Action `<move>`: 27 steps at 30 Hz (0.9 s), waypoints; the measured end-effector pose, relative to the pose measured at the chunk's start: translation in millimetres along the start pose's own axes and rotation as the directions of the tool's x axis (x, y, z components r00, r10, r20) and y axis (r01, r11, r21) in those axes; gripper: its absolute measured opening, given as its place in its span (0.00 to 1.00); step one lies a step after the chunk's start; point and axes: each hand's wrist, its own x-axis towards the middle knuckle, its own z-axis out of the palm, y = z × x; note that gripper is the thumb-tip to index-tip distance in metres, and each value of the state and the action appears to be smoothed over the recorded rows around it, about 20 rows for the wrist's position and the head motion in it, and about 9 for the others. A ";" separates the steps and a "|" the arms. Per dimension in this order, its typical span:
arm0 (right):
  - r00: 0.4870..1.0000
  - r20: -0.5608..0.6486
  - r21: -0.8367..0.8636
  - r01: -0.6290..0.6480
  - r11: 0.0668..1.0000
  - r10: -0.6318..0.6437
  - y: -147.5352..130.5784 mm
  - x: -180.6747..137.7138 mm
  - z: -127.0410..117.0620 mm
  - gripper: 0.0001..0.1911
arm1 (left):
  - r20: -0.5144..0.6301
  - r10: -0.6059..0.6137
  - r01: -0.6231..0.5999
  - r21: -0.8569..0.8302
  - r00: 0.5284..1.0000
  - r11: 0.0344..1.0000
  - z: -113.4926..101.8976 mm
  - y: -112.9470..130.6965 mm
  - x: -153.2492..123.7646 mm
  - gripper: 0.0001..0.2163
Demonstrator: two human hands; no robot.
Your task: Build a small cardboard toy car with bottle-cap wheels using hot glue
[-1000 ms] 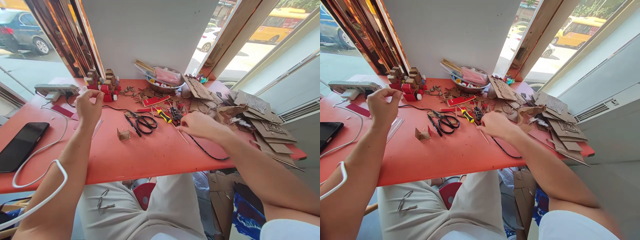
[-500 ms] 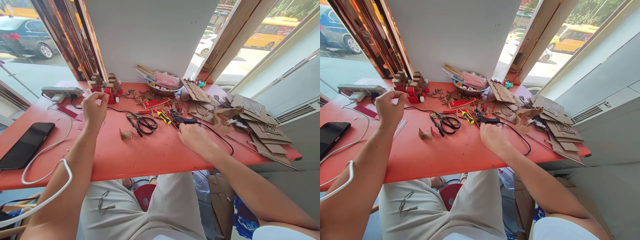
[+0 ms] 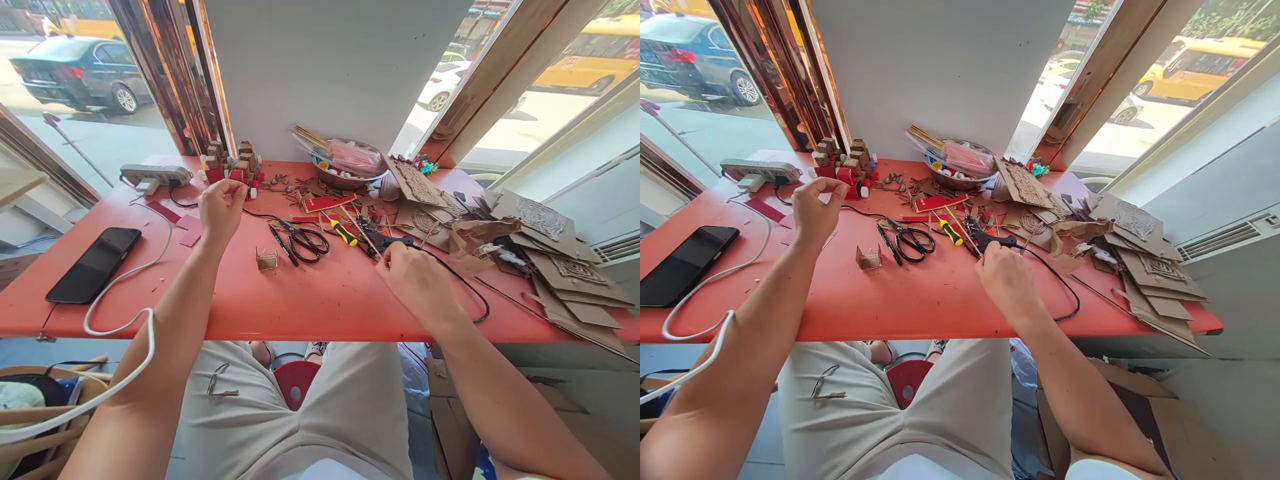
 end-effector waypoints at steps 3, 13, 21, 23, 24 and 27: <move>0.993 -0.063 0.219 0.115 0.969 -0.104 11.3 1.0 3.1 0.07 | 0.121 0.000 0.009 -0.073 0.993 0.997 -4.2 1.1 -0.9 0.05; 0.889 -0.117 0.500 0.437 0.748 -0.442 -7.3 41.0 -1.2 0.13 | 0.648 -0.008 0.110 -0.117 0.761 0.987 -45.0 -14.6 -50.5 0.27; 0.849 -0.221 0.437 0.526 0.730 -0.479 -10.3 53.2 17.9 0.16 | 0.642 -0.050 0.070 -0.005 0.765 0.998 -43.4 -12.5 -68.0 0.19; 0.850 -0.227 0.417 0.527 0.741 -0.476 -2.9 48.9 21.3 0.16 | 0.619 -0.078 0.132 -0.042 0.782 0.990 -44.1 -10.1 -66.9 0.16; 0.848 -0.230 0.403 0.530 0.746 -0.478 0.6 46.7 21.5 0.16 | 0.608 -0.086 0.166 -0.076 0.790 0.983 -45.2 -8.8 -66.2 0.15; 0.831 -0.262 0.367 0.556 0.746 -0.490 7.4 41.8 19.3 0.17 | 0.610 -0.073 0.244 -0.203 0.789 0.948 -50.2 -3.9 -64.7 0.12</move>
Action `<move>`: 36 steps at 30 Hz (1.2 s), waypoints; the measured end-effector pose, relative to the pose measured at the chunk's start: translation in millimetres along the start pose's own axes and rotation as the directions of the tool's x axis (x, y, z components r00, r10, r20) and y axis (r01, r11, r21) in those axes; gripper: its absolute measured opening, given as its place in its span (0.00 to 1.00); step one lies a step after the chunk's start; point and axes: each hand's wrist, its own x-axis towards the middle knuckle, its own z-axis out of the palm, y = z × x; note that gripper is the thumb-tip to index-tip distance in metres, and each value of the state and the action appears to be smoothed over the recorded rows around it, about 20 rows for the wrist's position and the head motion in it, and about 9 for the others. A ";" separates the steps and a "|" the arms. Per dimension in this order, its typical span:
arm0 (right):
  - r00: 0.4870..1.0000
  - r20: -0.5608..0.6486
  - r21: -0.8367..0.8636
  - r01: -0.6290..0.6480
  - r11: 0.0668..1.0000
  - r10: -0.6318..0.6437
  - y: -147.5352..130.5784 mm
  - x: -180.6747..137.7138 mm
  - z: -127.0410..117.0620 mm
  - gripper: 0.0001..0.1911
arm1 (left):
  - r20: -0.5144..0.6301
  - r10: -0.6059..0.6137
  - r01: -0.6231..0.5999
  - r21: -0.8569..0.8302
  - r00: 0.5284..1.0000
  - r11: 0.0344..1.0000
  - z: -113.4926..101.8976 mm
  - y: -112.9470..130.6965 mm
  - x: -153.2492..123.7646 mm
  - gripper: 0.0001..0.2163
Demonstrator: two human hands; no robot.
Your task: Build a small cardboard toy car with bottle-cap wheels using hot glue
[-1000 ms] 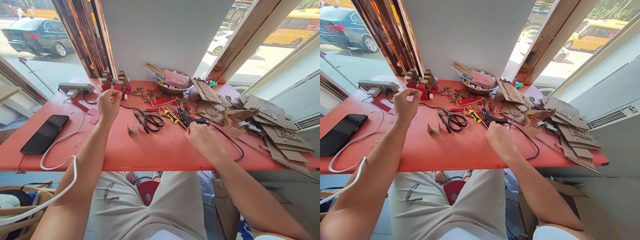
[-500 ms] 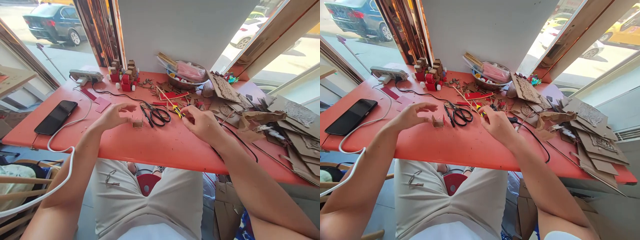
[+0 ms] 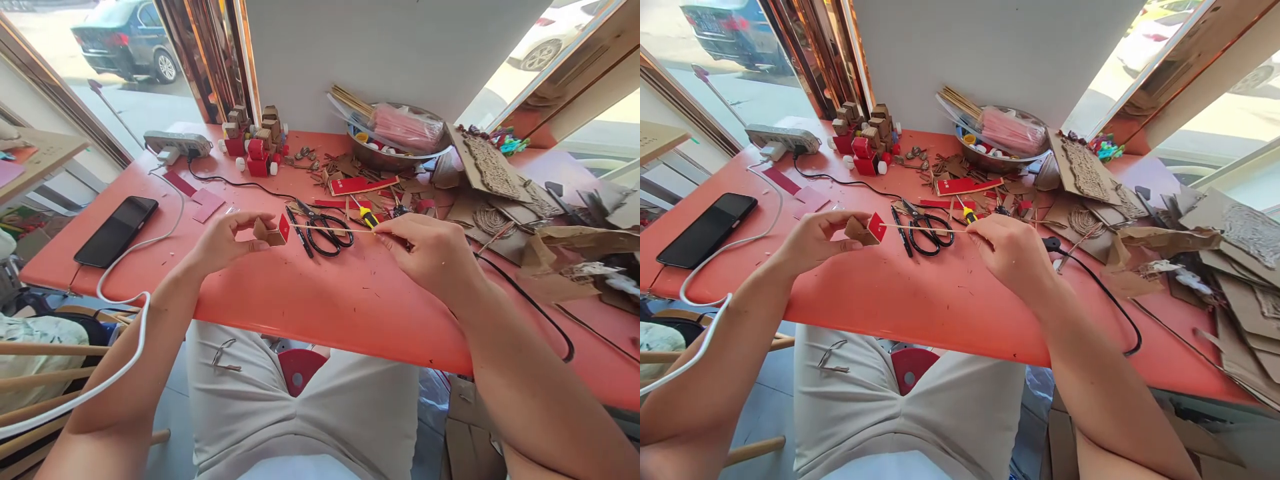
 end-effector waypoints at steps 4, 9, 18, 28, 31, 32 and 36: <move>0.997 -0.072 -0.052 0.037 0.998 -0.041 1.2 -3.1 3.4 0.18 | 0.006 -0.005 0.006 -0.103 1.000 0.995 -1.4 6.5 -3.6 0.15; 0.992 -0.124 -0.102 0.022 0.995 -0.035 9.7 -6.1 17.3 0.19 | -0.037 -0.015 0.009 -0.145 0.999 0.989 1.3 10.0 -5.0 0.14; 0.993 -0.105 -0.115 0.040 0.993 -0.052 2.7 -5.1 10.6 0.19 | -0.059 -0.024 0.014 -0.159 0.998 0.987 0.3 8.9 -5.9 0.25; 0.981 -0.090 -0.191 0.153 0.969 -0.173 -5.4 -6.9 6.5 0.20 | -0.071 0.040 -0.037 0.041 0.997 0.998 3.9 -0.6 -3.8 0.24; 0.976 -0.062 -0.199 0.193 0.961 -0.208 -11.0 -7.3 16.4 0.20 | -0.046 0.045 -0.038 0.139 0.998 0.990 4.7 -2.5 -3.5 0.24; 0.974 -0.045 -0.197 0.209 0.958 -0.222 -13.1 -7.4 19.6 0.21 | -0.035 0.044 -0.037 0.159 0.998 0.987 4.9 -2.8 -3.5 0.24; 0.971 0.005 -0.190 0.234 0.953 -0.237 -20.4 -7.1 29.2 0.21 | 0.008 0.058 -0.058 0.206 0.998 0.977 6.5 -3.0 -3.0 0.23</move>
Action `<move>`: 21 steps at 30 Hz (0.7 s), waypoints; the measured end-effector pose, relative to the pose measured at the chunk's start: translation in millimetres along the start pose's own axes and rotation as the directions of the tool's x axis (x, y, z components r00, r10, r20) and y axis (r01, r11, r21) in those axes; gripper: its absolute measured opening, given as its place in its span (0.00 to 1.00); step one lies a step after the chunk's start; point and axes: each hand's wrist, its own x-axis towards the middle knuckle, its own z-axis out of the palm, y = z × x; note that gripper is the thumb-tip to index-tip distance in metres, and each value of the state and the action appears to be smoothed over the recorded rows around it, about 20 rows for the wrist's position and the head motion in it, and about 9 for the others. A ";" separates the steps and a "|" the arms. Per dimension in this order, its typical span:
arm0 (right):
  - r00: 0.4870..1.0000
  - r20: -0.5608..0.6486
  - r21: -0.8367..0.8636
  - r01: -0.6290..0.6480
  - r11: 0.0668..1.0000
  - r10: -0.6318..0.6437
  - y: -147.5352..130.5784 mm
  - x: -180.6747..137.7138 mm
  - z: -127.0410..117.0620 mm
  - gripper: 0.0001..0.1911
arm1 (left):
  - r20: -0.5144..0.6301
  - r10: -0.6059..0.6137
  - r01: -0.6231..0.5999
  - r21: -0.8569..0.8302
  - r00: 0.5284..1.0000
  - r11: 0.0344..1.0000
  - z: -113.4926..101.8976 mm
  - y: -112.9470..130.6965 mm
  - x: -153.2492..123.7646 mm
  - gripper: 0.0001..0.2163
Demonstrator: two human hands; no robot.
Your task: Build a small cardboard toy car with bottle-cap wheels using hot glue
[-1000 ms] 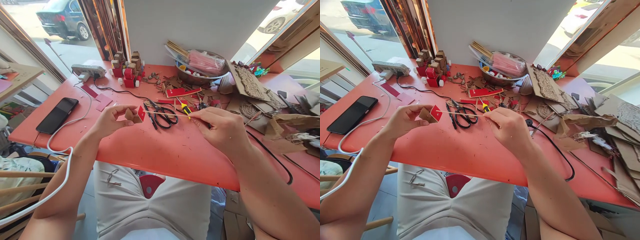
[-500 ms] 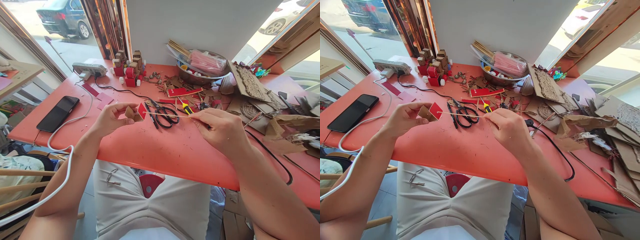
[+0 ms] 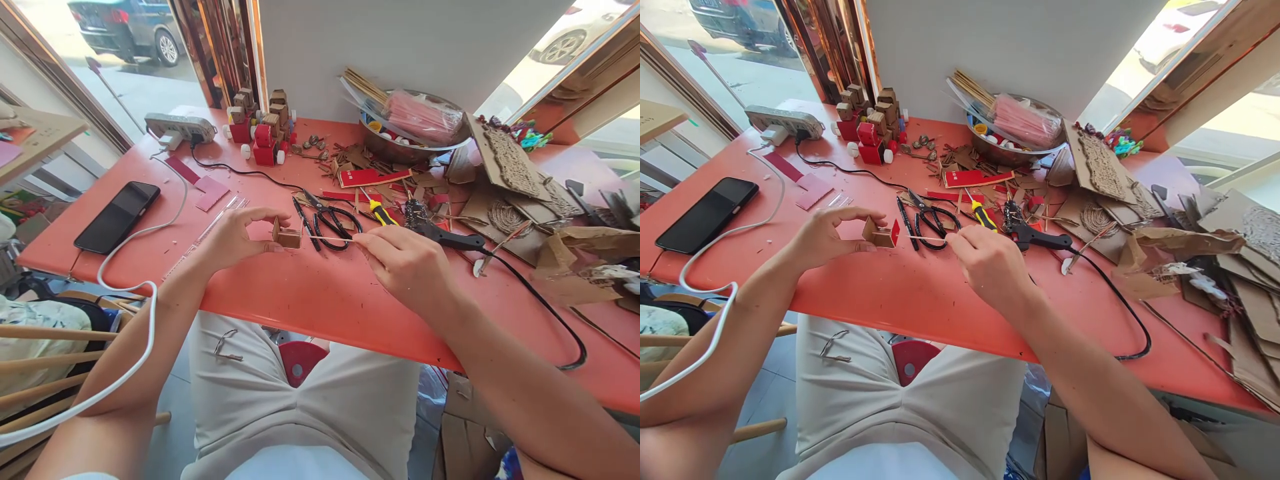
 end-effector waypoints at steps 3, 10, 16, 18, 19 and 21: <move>1.000 0.022 0.009 -0.004 1.000 0.004 -3.0 1.9 3.6 0.22 | 0.014 0.020 -0.020 0.005 1.000 1.000 1.8 1.3 0.7 0.22; 0.999 0.051 0.067 -0.002 0.998 -0.001 -5.5 5.2 8.2 0.20 | 0.046 0.040 -0.038 -0.034 0.998 0.999 3.1 5.1 1.3 0.20; 0.999 0.012 0.064 0.029 0.998 -0.030 -4.6 3.8 10.3 0.20 | 0.057 0.017 -0.016 -0.033 0.998 0.999 3.6 4.1 1.1 0.21; 0.998 -0.043 0.063 0.050 0.997 -0.047 -2.4 2.3 12.8 0.20 | 0.058 0.029 -0.025 -0.063 0.998 0.998 3.4 2.7 0.6 0.24; 0.995 -0.077 0.064 0.065 0.996 -0.060 -1.1 1.6 14.3 0.19 | 0.061 0.038 -0.033 -0.079 0.997 0.996 3.0 2.0 0.4 0.26; 0.986 -0.139 0.062 0.099 0.993 -0.090 1.5 0.9 17.0 0.19 | 0.053 0.058 -0.052 -0.102 0.997 0.993 1.6 0.6 0.1 0.30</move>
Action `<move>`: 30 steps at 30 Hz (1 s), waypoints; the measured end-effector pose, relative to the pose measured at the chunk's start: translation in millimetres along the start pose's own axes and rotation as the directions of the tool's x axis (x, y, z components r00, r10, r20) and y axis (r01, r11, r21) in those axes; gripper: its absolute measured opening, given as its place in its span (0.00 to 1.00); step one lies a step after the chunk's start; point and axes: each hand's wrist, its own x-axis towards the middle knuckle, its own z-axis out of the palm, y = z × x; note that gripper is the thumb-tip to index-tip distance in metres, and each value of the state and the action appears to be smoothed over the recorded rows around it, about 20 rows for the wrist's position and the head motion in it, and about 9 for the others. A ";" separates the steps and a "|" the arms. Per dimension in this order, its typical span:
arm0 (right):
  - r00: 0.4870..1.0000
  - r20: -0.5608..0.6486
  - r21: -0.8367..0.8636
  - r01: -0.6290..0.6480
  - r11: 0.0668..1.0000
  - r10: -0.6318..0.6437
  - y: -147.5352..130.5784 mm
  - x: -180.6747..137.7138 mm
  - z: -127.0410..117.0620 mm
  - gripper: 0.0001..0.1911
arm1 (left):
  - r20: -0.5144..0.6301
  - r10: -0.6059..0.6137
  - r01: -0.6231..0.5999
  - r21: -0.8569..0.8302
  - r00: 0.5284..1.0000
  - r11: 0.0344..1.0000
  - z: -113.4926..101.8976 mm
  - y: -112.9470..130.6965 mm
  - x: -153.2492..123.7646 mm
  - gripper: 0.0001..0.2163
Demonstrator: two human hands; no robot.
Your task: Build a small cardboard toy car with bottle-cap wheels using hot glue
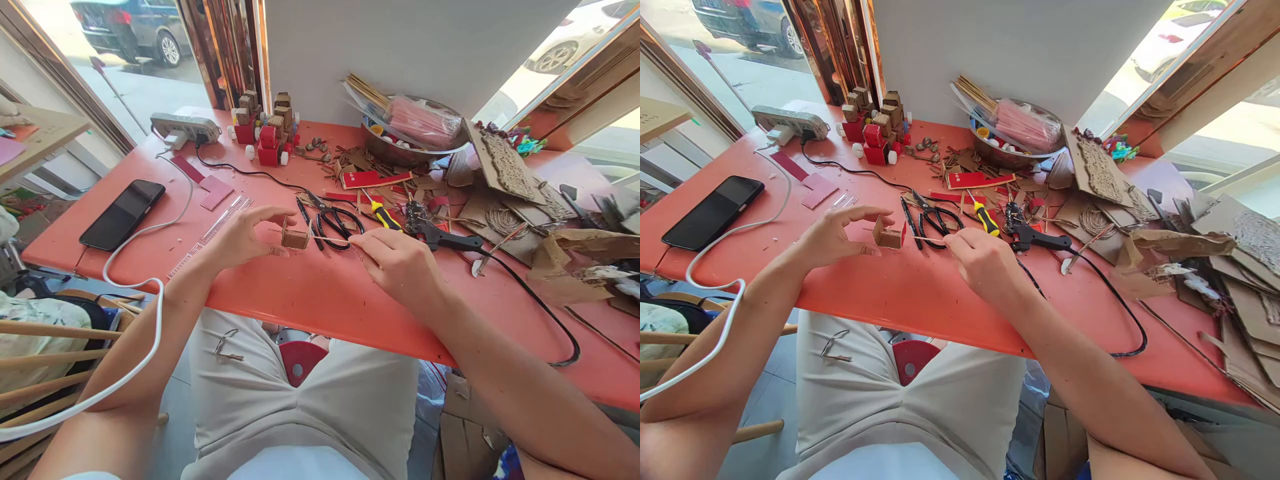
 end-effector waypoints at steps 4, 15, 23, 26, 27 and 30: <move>0.997 -0.054 -0.018 0.050 0.999 -0.051 3.3 -0.1 1.0 0.18 | -0.085 0.013 -0.011 0.020 0.996 1.000 -3.7 0.0 0.4 0.24; 0.996 -0.062 -0.097 0.055 0.994 -0.061 1.8 -0.6 0.4 0.16 | -0.121 -0.071 0.091 0.161 0.990 0.983 -2.2 5.4 2.7 0.10; 1.000 -0.006 -0.048 0.020 0.999 -0.021 2.9 -0.2 0.0 0.17 | -0.134 -0.036 0.056 0.144 0.990 0.988 -5.8 0.4 1.3 0.11; 0.999 -0.028 -0.028 0.033 0.999 -0.034 2.3 -0.1 -0.5 0.16 | -0.136 -0.001 0.015 0.099 0.991 0.995 -8.0 -0.7 0.0 0.20; 0.998 -0.039 -0.030 0.042 0.999 -0.043 1.9 -0.1 -0.6 0.16 | -0.120 0.005 0.006 0.088 0.993 0.996 -7.9 -0.9 -0.4 0.23; 0.995 -0.070 -0.045 0.071 0.996 -0.074 0.5 0.3 -0.2 0.16 | -0.069 0.009 -0.003 0.088 0.998 0.996 -5.4 -1.2 -0.8 0.25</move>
